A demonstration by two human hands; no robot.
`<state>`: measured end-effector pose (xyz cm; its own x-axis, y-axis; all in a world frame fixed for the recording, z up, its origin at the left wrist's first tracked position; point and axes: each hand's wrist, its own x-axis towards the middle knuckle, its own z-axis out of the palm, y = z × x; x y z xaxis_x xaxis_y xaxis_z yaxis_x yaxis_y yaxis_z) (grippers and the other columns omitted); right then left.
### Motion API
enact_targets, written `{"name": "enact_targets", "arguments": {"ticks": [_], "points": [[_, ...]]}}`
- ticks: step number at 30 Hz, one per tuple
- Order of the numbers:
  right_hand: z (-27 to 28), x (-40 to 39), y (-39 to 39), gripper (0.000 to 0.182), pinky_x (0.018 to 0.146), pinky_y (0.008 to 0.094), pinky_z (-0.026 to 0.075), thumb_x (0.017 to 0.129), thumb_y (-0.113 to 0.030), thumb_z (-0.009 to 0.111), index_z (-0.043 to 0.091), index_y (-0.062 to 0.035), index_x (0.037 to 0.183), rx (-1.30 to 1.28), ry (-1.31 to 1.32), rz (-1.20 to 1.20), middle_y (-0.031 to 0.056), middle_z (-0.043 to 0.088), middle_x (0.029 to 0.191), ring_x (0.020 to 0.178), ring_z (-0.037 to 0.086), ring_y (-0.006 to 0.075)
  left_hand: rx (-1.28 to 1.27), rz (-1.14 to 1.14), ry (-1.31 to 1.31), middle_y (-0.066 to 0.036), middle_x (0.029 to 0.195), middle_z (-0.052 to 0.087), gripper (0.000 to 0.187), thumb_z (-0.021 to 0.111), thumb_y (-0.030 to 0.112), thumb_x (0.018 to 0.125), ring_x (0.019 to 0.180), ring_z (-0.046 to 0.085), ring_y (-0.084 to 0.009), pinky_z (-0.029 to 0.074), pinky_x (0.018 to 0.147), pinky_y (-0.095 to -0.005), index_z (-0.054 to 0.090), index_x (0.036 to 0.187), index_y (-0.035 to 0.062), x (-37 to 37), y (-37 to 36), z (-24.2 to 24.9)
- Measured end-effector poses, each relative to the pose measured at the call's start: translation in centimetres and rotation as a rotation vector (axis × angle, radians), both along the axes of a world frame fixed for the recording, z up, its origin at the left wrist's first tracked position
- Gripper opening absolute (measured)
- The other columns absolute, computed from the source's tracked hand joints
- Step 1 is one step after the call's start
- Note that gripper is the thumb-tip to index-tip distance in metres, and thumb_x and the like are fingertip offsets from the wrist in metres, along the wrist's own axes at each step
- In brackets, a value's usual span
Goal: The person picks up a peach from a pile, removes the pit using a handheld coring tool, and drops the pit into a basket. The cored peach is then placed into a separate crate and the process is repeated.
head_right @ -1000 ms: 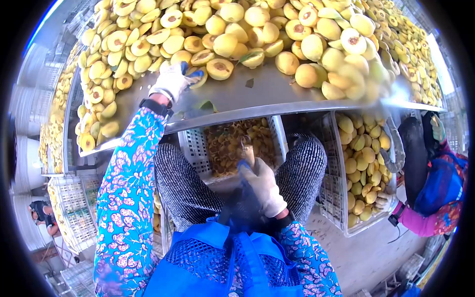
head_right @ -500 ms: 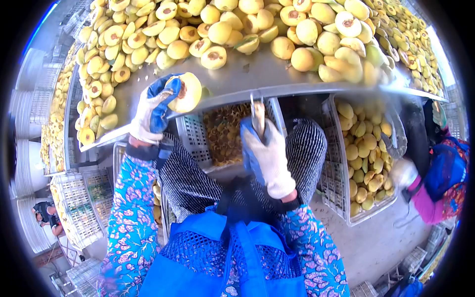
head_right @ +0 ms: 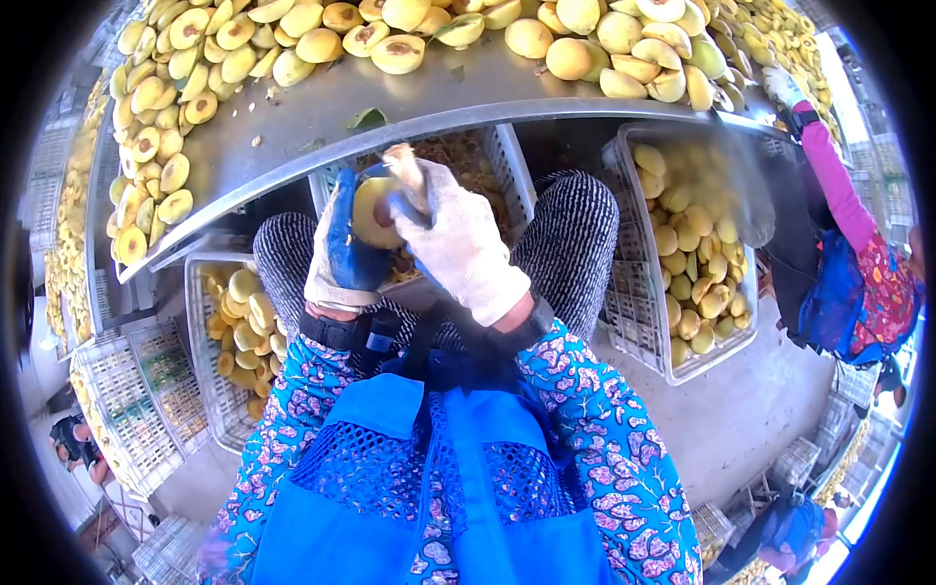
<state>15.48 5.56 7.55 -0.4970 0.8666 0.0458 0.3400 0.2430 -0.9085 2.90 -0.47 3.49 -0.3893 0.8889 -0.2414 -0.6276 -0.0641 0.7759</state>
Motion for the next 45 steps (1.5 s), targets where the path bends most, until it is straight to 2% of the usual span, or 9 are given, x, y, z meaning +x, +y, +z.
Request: {"name": "enact_targets", "arguments": {"ticks": [4, 6, 7, 14, 25, 28, 38, 44, 45], "points": [[-0.7, -0.3, -0.2, 0.042, 0.069, 0.0459, 0.049, 0.082, -0.022, 0.065, 0.051, -0.0059, 0.117, 0.158, -0.094, 0.119, 0.0220, 0.064, 0.087, 0.082, 0.062, 0.0403, -0.006, 0.098, 0.374, -0.008, 0.104, 0.062, 0.034, 0.043, 0.026, 0.100, 0.095, 0.060, -0.0155, 0.049, 0.082, -0.0266, 0.054, 0.117, -0.0006, 0.4, -0.2, -1.0], [-1.0, -0.7, -0.6, 0.037, 0.068, 0.0446, 0.049, 0.079, -0.018, 0.068, 0.053, -0.0074, 0.111, 0.172, -0.135, 0.085, 0.0208, 0.063, 0.086, 0.083, 0.061, 0.0404, -0.001, 0.051, -0.037, -0.006, 0.106, 0.061, 0.033, 0.039, 0.024, 0.101, 0.097, 0.059, -0.0138, 0.048, 0.084, -0.0250, 0.052, 0.120, 0.0001, 0.4, -0.4, -0.5], [-1.1, -0.8, -0.8, 0.033, 0.064, 0.0469, 0.047, 0.079, -0.017, 0.068, 0.052, -0.0072, 0.106, 0.197, -0.124, 0.086, 0.0201, 0.062, 0.080, 0.078, 0.060, 0.0415, -0.119, 0.061, 0.303, -0.006, 0.105, 0.061, 0.033, 0.040, 0.024, 0.100, 0.096, 0.059, -0.0148, 0.048, 0.084, -0.0256, 0.052, 0.120, 0.0004, 0.6, -0.4, -0.6], [-2.1, 0.2, -0.4, 0.028, 0.063, 0.0467, 0.048, 0.080, -0.020, 0.065, 0.053, -0.0040, 0.099, 0.255, -0.158, 0.172, 0.0204, 0.062, 0.077, 0.072, 0.062, 0.0396, 0.073, -0.011, -0.402, -0.009, 0.097, 0.064, 0.039, 0.049, 0.034, 0.097, 0.087, 0.061, -0.0190, 0.051, 0.075, -0.0301, 0.058, 0.111, -0.0013, 0.0, 1.1, -2.1], [1.2, 1.7, -2.0, 0.034, 0.068, 0.0520, 0.046, 0.086, -0.028, 0.059, 0.047, 0.0016, 0.096, -0.122, -0.287, 0.227, 0.0275, 0.061, 0.079, 0.079, 0.060, 0.0443, 0.024, 0.140, 0.055, -0.013, 0.103, 0.062, 0.045, 0.042, 0.040, 0.099, 0.095, 0.062, -0.0218, 0.052, 0.083, -0.0335, 0.054, 0.111, -0.0016, -0.8, 1.4, 1.5], [-0.1, 1.2, -2.1, 0.033, 0.067, 0.0523, 0.045, 0.086, -0.027, 0.059, 0.046, 0.0018, 0.096, -0.127, -0.292, 0.279, 0.0277, 0.060, 0.078, 0.078, 0.060, 0.0443, 0.008, 0.159, 0.628, -0.016, 0.107, 0.062, 0.047, 0.041, 0.037, 0.099, 0.097, 0.062, -0.0242, 0.050, 0.088, -0.0347, 0.053, 0.114, -0.0054, -0.5, 0.9, 1.1], [-1.9, 0.5, -3.0, 0.028, 0.072, 0.0514, 0.046, 0.086, -0.021, 0.057, 0.047, 0.0029, 0.096, -0.225, -0.345, 0.286, 0.0290, 0.060, 0.083, 0.084, 0.059, 0.0455, -0.150, 0.286, 0.038, -0.011, 0.082, 0.067, 0.034, 0.055, 0.031, 0.094, 0.069, 0.065, -0.0197, 0.054, 0.063, -0.0290, 0.062, 0.097, -0.0018, -0.3, 1.5, 0.9], [-1.5, 2.3, -1.4, 0.023, 0.049, 0.0308, 0.045, 0.091, -0.023, 0.056, 0.050, -0.0014, 0.091, -1.075, -0.062, 0.454, 0.0060, 0.058, 0.067, 0.054, 0.057, 0.0196, -0.349, -0.043, 0.299, -0.009, 0.077, 0.067, 0.022, 0.066, 0.021, 0.087, 0.060, 0.065, -0.0189, 0.055, 0.054, -0.0286, 0.064, 0.091, -0.0003, -2.1, 1.2, -1.2], [-0.4, 2.7, -1.4, 0.017, 0.037, 0.0207, 0.033, 0.094, -0.023, 0.054, 0.050, -0.0072, 0.090, -1.422, 0.081, 0.387, -0.0042, 0.045, 0.060, 0.042, 0.040, 0.0048, -0.352, -0.104, 0.268, -0.009, 0.075, 0.067, 0.023, 0.067, 0.023, 0.087, 0.059, 0.065, -0.0185, 0.055, 0.054, -0.0283, 0.065, 0.090, 0.0004, -2.4, 1.4, -1.1]]}}
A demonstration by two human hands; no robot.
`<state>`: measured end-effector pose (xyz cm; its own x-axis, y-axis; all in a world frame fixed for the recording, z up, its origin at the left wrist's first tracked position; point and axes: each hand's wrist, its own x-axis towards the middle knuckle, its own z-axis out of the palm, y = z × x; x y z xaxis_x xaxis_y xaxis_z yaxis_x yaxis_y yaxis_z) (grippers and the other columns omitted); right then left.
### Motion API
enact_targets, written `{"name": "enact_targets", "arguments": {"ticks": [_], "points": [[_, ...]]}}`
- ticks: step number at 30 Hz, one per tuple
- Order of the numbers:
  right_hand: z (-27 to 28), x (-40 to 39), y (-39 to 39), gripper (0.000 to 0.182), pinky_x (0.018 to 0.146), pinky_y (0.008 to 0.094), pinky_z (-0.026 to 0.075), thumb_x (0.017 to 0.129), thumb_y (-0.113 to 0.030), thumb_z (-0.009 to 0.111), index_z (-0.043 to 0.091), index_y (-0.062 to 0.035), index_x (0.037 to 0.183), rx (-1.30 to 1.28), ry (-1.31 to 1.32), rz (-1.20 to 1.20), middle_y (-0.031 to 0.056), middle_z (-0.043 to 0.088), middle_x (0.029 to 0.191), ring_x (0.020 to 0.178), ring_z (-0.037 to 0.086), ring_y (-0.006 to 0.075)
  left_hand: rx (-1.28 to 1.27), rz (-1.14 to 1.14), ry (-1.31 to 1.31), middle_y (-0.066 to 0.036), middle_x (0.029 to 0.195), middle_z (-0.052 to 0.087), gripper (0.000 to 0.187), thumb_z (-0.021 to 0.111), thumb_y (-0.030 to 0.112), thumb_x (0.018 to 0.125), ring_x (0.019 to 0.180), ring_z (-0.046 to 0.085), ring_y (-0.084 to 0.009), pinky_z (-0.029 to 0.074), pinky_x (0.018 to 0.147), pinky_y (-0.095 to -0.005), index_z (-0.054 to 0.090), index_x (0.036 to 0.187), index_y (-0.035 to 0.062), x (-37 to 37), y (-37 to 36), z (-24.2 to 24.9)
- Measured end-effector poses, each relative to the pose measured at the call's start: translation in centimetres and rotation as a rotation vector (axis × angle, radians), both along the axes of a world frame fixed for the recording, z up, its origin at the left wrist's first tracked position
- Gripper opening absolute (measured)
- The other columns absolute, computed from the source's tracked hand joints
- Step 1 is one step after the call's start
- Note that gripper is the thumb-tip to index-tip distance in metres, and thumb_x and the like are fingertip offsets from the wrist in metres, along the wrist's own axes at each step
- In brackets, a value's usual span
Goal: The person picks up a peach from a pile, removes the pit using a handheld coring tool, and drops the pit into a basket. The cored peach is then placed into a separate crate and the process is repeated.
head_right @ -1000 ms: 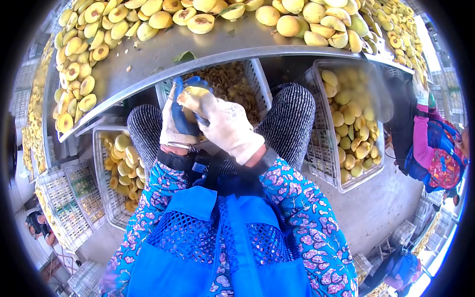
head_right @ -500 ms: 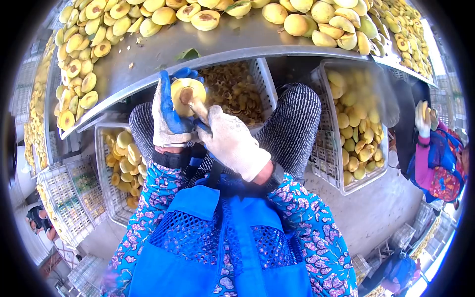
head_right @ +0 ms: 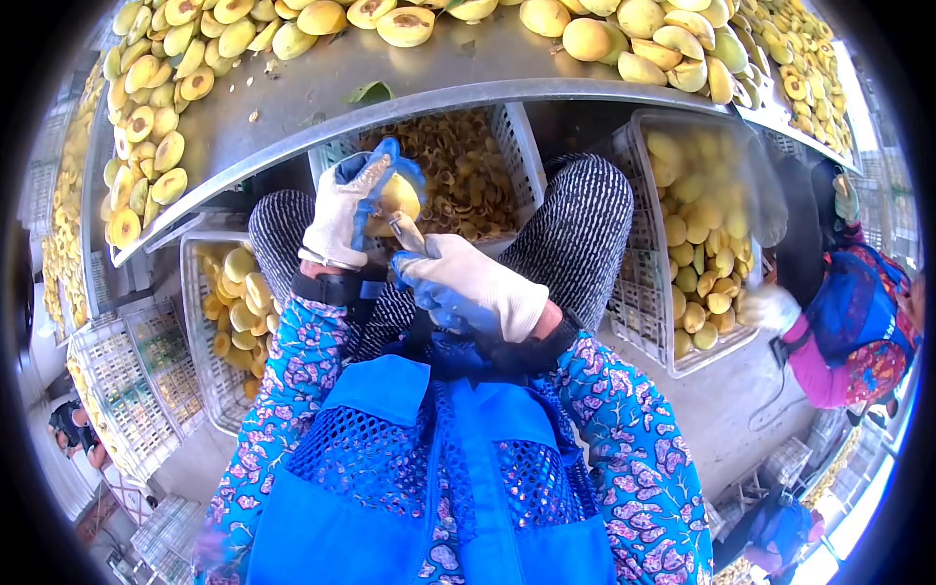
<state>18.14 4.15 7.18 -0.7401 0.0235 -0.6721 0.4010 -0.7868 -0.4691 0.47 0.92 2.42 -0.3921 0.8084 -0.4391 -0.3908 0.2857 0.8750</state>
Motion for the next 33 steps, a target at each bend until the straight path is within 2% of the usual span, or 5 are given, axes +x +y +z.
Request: {"name": "enact_targets", "arguments": {"ticks": [11, 18, 28, 31, 33], "points": [[-1.4, -0.4, -2.4, 0.028, 0.033, 0.0223, 0.027, 0.098, -0.027, 0.046, 0.053, 0.0001, 0.098, 0.028, 0.009, -0.066, -0.0057, 0.039, 0.055, 0.035, 0.033, 0.0050, 0.072, 0.033, -0.078, -0.013, 0.089, 0.068, 0.029, 0.066, 0.025, 0.087, 0.075, 0.067, -0.0237, 0.057, 0.065, -0.0327, 0.063, 0.100, -0.0009, 0.2, -1.8, -2.5], [-3.9, 0.5, -2.2, 0.036, 0.033, 0.0243, 0.033, 0.101, -0.028, 0.037, 0.053, 0.0036, 0.104, -0.897, 0.559, -0.181, -0.0048, 0.041, 0.053, 0.035, 0.038, 0.0066, 0.156, -0.046, -0.361, -0.013, 0.087, 0.067, 0.032, 0.061, 0.030, 0.090, 0.073, 0.067, -0.0249, 0.057, 0.065, -0.0344, 0.063, 0.098, -0.0010, 0.4, -0.9, -0.7], [-4.0, -1.2, 0.3, 0.023, 0.032, 0.0219, 0.028, 0.095, -0.029, 0.052, 0.054, -0.0063, 0.096, 0.223, -0.116, -0.185, -0.0030, 0.042, 0.055, 0.036, 0.035, 0.0070, 0.383, 0.586, -0.122, -0.016, 0.099, 0.065, 0.030, 0.053, 0.020, 0.094, 0.086, 0.066, -0.0255, 0.055, 0.080, -0.0360, 0.057, 0.112, -0.0037, -5.8, -5.9, 4.5], [-5.0, -0.7, 1.3, 0.021, 0.039, 0.0237, 0.035, 0.091, -0.029, 0.057, 0.050, -0.0094, 0.092, 0.171, -0.083, -0.215, -0.0013, 0.046, 0.062, 0.046, 0.043, 0.0080, 0.170, 0.334, 0.884, -0.012, 0.100, 0.065, 0.025, 0.057, 0.008, 0.090, 0.091, 0.064, -0.0215, 0.053, 0.083, -0.0339, 0.058, 0.112, -0.0026, -8.9, -11.6, 6.9], [-5.4, -0.2, 1.6, 0.023, 0.043, 0.0268, 0.040, 0.090, -0.028, 0.057, 0.051, -0.0058, 0.095, 0.314, -0.087, -0.202, 0.0013, 0.050, 0.065, 0.051, 0.049, 0.0107, 0.100, 0.749, 0.366, -0.009, 0.099, 0.065, 0.023, 0.060, 0.002, 0.086, 0.091, 0.062, -0.0178, 0.051, 0.084, -0.0310, 0.060, 0.109, -0.0023, -13.2, -14.7, 6.2]]}}
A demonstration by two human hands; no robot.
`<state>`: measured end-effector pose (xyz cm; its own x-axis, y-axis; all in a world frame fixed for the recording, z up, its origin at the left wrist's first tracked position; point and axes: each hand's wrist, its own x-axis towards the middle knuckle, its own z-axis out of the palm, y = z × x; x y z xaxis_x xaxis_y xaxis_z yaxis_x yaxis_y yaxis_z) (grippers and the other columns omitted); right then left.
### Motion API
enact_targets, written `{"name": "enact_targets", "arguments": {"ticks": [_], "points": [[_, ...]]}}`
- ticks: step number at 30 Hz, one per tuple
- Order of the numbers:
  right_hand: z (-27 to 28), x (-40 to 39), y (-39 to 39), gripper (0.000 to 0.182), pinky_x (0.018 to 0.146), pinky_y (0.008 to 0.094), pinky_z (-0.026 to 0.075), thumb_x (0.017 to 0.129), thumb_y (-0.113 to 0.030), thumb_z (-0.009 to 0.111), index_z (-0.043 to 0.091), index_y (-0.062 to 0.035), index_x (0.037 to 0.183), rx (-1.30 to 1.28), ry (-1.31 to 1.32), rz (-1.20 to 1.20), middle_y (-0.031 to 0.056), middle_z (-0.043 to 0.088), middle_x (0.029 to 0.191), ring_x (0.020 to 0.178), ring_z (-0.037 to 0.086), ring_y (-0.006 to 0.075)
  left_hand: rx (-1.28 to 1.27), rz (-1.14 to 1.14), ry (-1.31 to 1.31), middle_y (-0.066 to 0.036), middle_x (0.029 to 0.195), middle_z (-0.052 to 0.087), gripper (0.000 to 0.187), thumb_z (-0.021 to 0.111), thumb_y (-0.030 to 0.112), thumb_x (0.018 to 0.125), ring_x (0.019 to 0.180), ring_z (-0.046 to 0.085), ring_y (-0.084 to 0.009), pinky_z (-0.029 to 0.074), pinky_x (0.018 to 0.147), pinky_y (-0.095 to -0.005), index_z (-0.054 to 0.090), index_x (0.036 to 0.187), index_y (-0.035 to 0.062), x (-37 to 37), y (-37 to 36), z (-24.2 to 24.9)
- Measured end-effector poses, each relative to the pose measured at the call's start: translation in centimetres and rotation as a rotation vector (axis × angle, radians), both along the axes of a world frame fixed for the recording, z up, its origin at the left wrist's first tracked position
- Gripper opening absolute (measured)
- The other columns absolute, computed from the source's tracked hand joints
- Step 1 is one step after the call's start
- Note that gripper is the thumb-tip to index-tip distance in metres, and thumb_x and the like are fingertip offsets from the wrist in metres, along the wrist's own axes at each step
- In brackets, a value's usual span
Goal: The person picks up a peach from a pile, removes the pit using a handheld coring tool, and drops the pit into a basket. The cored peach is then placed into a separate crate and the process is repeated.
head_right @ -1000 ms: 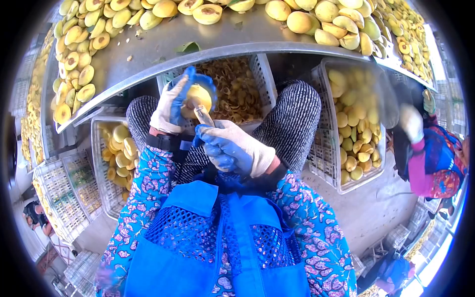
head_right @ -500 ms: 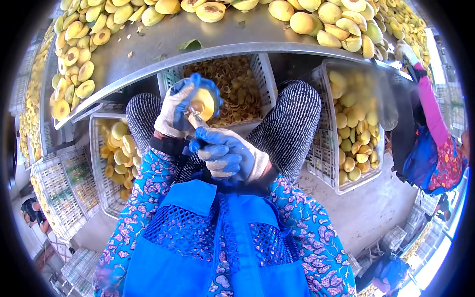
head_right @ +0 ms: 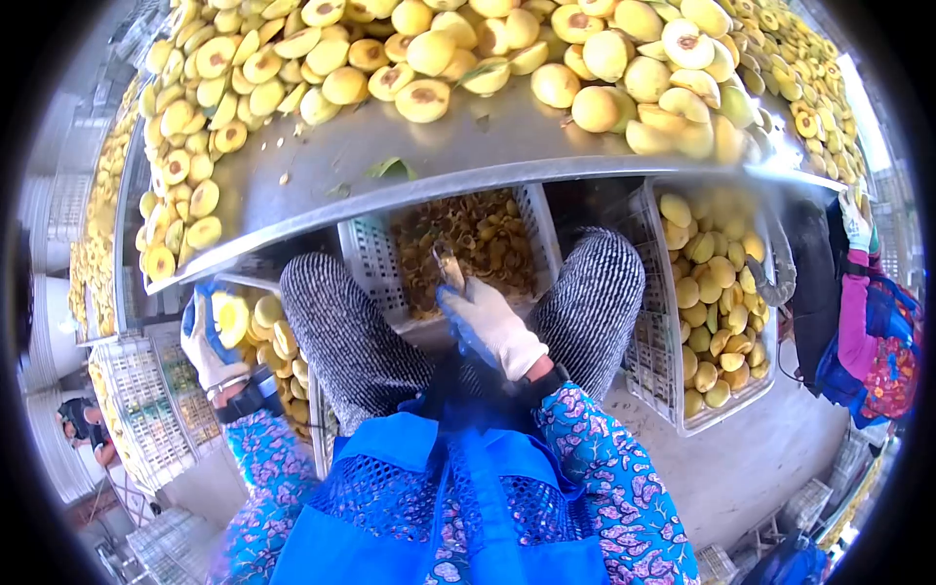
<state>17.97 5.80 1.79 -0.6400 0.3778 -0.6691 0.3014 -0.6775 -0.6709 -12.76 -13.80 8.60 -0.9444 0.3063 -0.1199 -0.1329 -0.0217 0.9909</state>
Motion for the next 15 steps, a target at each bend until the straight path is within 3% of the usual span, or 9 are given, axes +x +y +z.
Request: {"name": "enact_targets", "arguments": {"ticks": [2, 3, 4, 7, 10, 11, 12, 13, 15], "points": [[-1.4, 0.5, 0.6, 0.027, 0.051, 0.0283, 0.044, 0.090, -0.026, 0.057, 0.053, -0.0007, 0.098, 0.214, -0.075, 0.093, 0.0050, 0.055, 0.071, 0.059, 0.053, 0.0131, -0.380, 0.037, 0.366, -0.007, 0.099, 0.065, 0.021, 0.061, -0.001, 0.084, 0.088, 0.061, -0.0151, 0.050, 0.082, -0.0279, 0.062, 0.106, -0.0019, -2.4, -1.3, -1.3], [-1.8, 0.6, 0.8, 0.027, 0.053, 0.0282, 0.044, 0.090, -0.025, 0.058, 0.053, 0.0002, 0.098, 0.273, -0.071, 0.106, 0.0056, 0.056, 0.071, 0.060, 0.054, 0.0133, -0.333, 0.058, 0.350, -0.006, 0.099, 0.065, 0.024, 0.064, 0.000, 0.082, 0.086, 0.061, -0.0132, 0.049, 0.081, -0.0256, 0.062, 0.107, -0.0022, -1.5, 0.9, 0.0], [-1.9, 0.7, 1.1, 0.028, 0.054, 0.0281, 0.045, 0.090, -0.025, 0.058, 0.053, 0.0011, 0.098, 0.333, -0.067, 0.120, 0.0063, 0.057, 0.072, 0.062, 0.054, 0.0135, -0.467, 0.074, 0.346, -0.007, 0.099, 0.066, 0.028, 0.066, 0.001, 0.081, 0.086, 0.061, -0.0133, 0.049, 0.082, -0.0256, 0.063, 0.109, -0.0018, 0.6, 4.4, 2.5], [-0.2, 0.9, 1.7, 0.028, 0.054, 0.0255, 0.043, 0.091, -0.026, 0.058, 0.053, -0.0001, 0.100, 0.206, -0.029, -0.020, 0.0030, 0.054, 0.069, 0.060, 0.051, 0.0098, -0.415, -0.333, 0.609, -0.010, 0.103, 0.067, 0.033, 0.067, 0.003, 0.079, 0.091, 0.062, -0.0138, 0.048, 0.085, -0.0258, 0.062, 0.111, -0.0035, 3.6, 13.6, 4.0], [0.5, 1.3, 2.4, 0.023, 0.043, 0.0236, 0.039, 0.092, -0.025, 0.058, 0.052, -0.0038, 0.097, 0.062, -0.001, -0.144, -0.0004, 0.049, 0.063, 0.047, 0.045, 0.0079, -0.611, -0.722, 1.072, -0.014, 0.096, 0.064, 0.034, 0.065, 0.026, 0.081, 0.089, 0.062, -0.0310, 0.048, 0.082, -0.0366, 0.062, 0.107, 0.0028, 6.7, 23.3, 5.3], [0.4, 1.3, 2.2, 0.020, 0.040, 0.0235, 0.037, 0.092, -0.024, 0.058, 0.053, -0.0046, 0.095, 0.024, 0.013, -0.190, -0.0012, 0.048, 0.060, 0.043, 0.043, 0.0080, -0.602, -0.774, 1.397, -0.014, 0.098, 0.062, 0.036, 0.064, 0.029, 0.082, 0.092, 0.059, -0.0319, 0.046, 0.081, -0.0389, 0.060, 0.107, 0.0039, 6.1, 26.2, 3.8], [0.4, 1.3, 2.1, 0.018, 0.037, 0.0234, 0.036, 0.092, -0.023, 0.058, 0.053, -0.0053, 0.093, -0.016, 0.028, -0.237, -0.0020, 0.046, 0.056, 0.039, 0.042, 0.0081, -0.642, -0.893, 1.496, -0.014, 0.101, 0.062, 0.036, 0.063, 0.030, 0.083, 0.096, 0.058, -0.0316, 0.045, 0.083, -0.0395, 0.058, 0.108, 0.0048, 5.6, 28.8, 2.5], [0.8, 1.4, 2.1, 0.017, 0.037, 0.0226, 0.035, 0.092, -0.023, 0.058, 0.052, -0.0067, 0.090, -0.057, 0.039, -0.247, -0.0025, 0.046, 0.056, 0.039, 0.042, 0.0071, -0.664, -0.848, 1.422, -0.015, 0.102, 0.061, 0.035, 0.062, 0.030, 0.084, 0.098, 0.058, -0.0328, 0.045, 0.084, -0.0401, 0.058, 0.108, 0.0044, 6.2, 30.8, 1.5], [0.8, 1.6, 2.2, 0.017, 0.037, 0.0225, 0.035, 0.092, -0.023, 0.058, 0.051, -0.0074, 0.089, -0.106, 0.070, -0.260, -0.0028, 0.045, 0.055, 0.039, 0.041, 0.0068, -0.842, -1.045, 1.319, -0.017, 0.103, 0.063, 0.038, 0.063, 0.031, 0.082, 0.098, 0.059, -0.0336, 0.045, 0.085, -0.0415, 0.058, 0.109, 0.0047, 6.2, 33.8, 0.3]]}}
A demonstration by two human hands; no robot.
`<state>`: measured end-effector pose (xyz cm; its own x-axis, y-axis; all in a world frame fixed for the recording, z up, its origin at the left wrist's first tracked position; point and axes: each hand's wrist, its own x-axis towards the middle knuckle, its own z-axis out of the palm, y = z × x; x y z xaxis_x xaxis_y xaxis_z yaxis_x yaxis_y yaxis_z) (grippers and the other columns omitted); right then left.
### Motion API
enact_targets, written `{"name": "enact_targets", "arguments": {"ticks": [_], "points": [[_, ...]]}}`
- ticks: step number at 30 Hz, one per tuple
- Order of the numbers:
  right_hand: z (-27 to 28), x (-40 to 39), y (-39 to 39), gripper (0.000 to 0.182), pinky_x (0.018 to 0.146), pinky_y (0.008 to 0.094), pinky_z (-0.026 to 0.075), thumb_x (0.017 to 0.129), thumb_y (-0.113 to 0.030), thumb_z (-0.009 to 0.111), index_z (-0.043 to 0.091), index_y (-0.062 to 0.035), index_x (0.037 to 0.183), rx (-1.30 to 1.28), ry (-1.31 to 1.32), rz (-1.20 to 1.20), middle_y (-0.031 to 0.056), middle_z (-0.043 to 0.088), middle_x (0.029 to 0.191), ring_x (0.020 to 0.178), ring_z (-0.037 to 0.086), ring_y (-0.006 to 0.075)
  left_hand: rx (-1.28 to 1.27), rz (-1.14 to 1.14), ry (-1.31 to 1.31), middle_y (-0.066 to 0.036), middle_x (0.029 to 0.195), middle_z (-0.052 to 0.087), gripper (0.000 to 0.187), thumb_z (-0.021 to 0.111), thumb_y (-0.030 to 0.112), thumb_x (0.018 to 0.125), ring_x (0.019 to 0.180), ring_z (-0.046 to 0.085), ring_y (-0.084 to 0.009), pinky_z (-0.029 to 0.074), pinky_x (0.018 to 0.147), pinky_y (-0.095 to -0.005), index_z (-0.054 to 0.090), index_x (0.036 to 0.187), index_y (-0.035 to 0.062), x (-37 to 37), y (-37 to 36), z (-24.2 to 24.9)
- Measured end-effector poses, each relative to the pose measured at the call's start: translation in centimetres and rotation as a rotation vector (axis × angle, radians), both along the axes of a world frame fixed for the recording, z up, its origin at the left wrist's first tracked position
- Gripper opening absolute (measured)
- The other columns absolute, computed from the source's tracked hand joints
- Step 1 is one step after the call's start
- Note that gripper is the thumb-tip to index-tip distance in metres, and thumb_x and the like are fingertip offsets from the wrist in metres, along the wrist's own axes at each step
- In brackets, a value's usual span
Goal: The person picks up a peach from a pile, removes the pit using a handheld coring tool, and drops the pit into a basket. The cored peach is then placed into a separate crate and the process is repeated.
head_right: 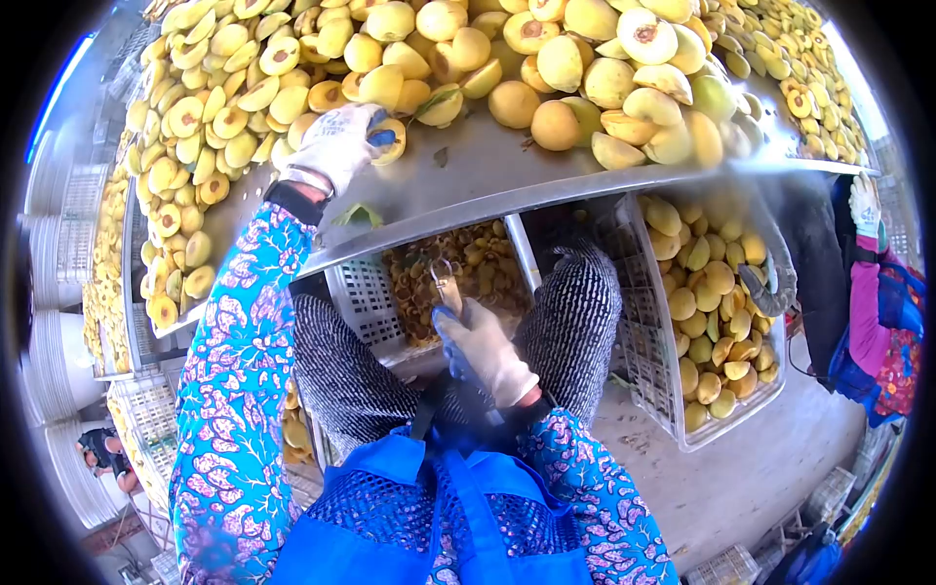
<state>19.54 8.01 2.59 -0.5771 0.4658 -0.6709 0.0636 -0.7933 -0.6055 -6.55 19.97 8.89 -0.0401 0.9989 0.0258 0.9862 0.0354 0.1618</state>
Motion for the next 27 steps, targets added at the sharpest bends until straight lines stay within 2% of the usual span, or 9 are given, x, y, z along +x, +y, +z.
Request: {"name": "enact_targets", "arguments": {"ticks": [4, 8, 11, 13, 16, 20, 23, 24, 27], "points": [[0.0, 0.4, 0.2, 0.017, 0.038, 0.0221, 0.035, 0.092, -0.022, 0.058, 0.049, -0.0074, 0.093, 0.011, 0.007, 0.009, -0.0027, 0.045, 0.059, 0.042, 0.041, 0.0065, -0.105, -0.023, 0.028, -0.018, 0.099, 0.064, 0.039, 0.067, 0.034, 0.078, 0.096, 0.060, -0.0338, 0.046, 0.083, -0.0429, 0.060, 0.105, 0.0070, 0.1, 0.3, -0.5], [1.0, 0.3, 0.5, 0.019, 0.038, 0.0229, 0.036, 0.091, -0.022, 0.058, 0.049, -0.0058, 0.096, 0.035, -0.011, 0.015, -0.0019, 0.046, 0.062, 0.044, 0.042, 0.0073, -0.158, -0.005, -0.160, -0.013, 0.085, 0.065, 0.024, 0.068, 0.031, 0.076, 0.084, 0.061, -0.0328, 0.047, 0.078, -0.0399, 0.064, 0.089, 0.0118, 0.3, -2.0, -1.9], [0.9, 0.4, 0.1, 0.021, 0.039, 0.0237, 0.037, 0.091, -0.023, 0.059, 0.050, -0.0045, 0.096, 0.144, -0.006, -0.055, -0.0007, 0.048, 0.064, 0.045, 0.044, 0.0080, -0.160, 0.078, -0.394, -0.016, 0.091, 0.066, 0.032, 0.071, 0.030, 0.073, 0.089, 0.063, -0.0314, 0.049, 0.079, -0.0379, 0.066, 0.096, 0.0081, 1.2, -3.6, 0.6], [3.8, 0.6, 0.3, 0.023, 0.042, 0.0237, 0.040, 0.090, -0.024, 0.060, 0.050, -0.0035, 0.097, 0.260, -0.115, -0.057, 0.0001, 0.049, 0.065, 0.047, 0.047, 0.0080, -0.134, 0.223, -0.750, -0.010, 0.093, 0.068, 0.038, 0.072, 0.014, 0.075, 0.086, 0.066, -0.0186, 0.053, 0.074, -0.0284, 0.062, 0.110, 0.0017, 0.2, -4.5, 1.0], [5.8, 0.8, 0.4, 0.018, 0.045, 0.0240, 0.040, 0.091, -0.021, 0.059, 0.051, -0.0050, 0.096, 0.396, -0.150, -0.103, -0.0001, 0.051, 0.066, 0.051, 0.048, 0.0070, -0.055, 0.301, -1.556, -0.009, 0.098, 0.066, 0.037, 0.065, 0.018, 0.086, 0.082, 0.066, -0.0180, 0.056, 0.068, -0.0278, 0.056, 0.117, 0.0000, 1.7, -9.9, 3.0], [8.4, -0.6, -0.2, 0.018, 0.045, 0.0238, 0.040, 0.090, -0.020, 0.060, 0.051, -0.0047, 0.093, 0.459, -0.069, -0.052, -0.0003, 0.051, 0.066, 0.053, 0.046, 0.0058, 0.177, 0.477, -2.136, -0.010, 0.098, 0.065, 0.044, 0.056, 0.040, 0.091, 0.086, 0.066, -0.0227, 0.057, 0.071, -0.0360, 0.055, 0.116, 0.0032, 5.6, -15.8, 1.3], [7.7, -2.2, -1.0, 0.030, 0.060, 0.0351, 0.049, 0.085, -0.022, 0.063, 0.054, -0.0002, 0.104, 0.924, -0.170, 0.064, 0.0178, 0.063, 0.076, 0.065, 0.065, 0.0285, 0.343, 0.534, -2.345, -0.011, 0.102, 0.063, 0.048, 0.055, 0.045, 0.091, 0.093, 0.063, -0.0244, 0.055, 0.082, -0.0406, 0.055, 0.115, 0.0030, 7.7, -18.0, -0.4], [8.6, -2.9, -1.4, 0.036, 0.069, 0.0387, 0.050, 0.084, -0.023, 0.064, 0.054, -0.0004, 0.110, 0.919, -0.187, 0.074, 0.0229, 0.064, 0.083, 0.078, 0.065, 0.0374, 0.362, 0.576, -2.417, -0.012, 0.102, 0.063, 0.049, 0.054, 0.045, 0.091, 0.092, 0.063, -0.0247, 0.054, 0.082, -0.0405, 0.055, 0.115, 0.0022, 7.8, -18.6, -1.2], [8.5, -4.7, -1.9, 0.040, 0.070, 0.0451, 0.050, 0.083, -0.023, 0.064, 0.052, -0.0041, 0.116, 1.282, -0.278, 0.052, 0.0236, 0.064, 0.083, 0.079, 0.063, 0.0407, 0.365, 0.397, -2.452, -0.012, 0.101, 0.063, 0.048, 0.052, 0.045, 0.093, 0.090, 0.063, -0.0246, 0.053, 0.083, -0.0381, 0.056, 0.114, 0.0012, 8.0, -19.8, -3.9]]}}
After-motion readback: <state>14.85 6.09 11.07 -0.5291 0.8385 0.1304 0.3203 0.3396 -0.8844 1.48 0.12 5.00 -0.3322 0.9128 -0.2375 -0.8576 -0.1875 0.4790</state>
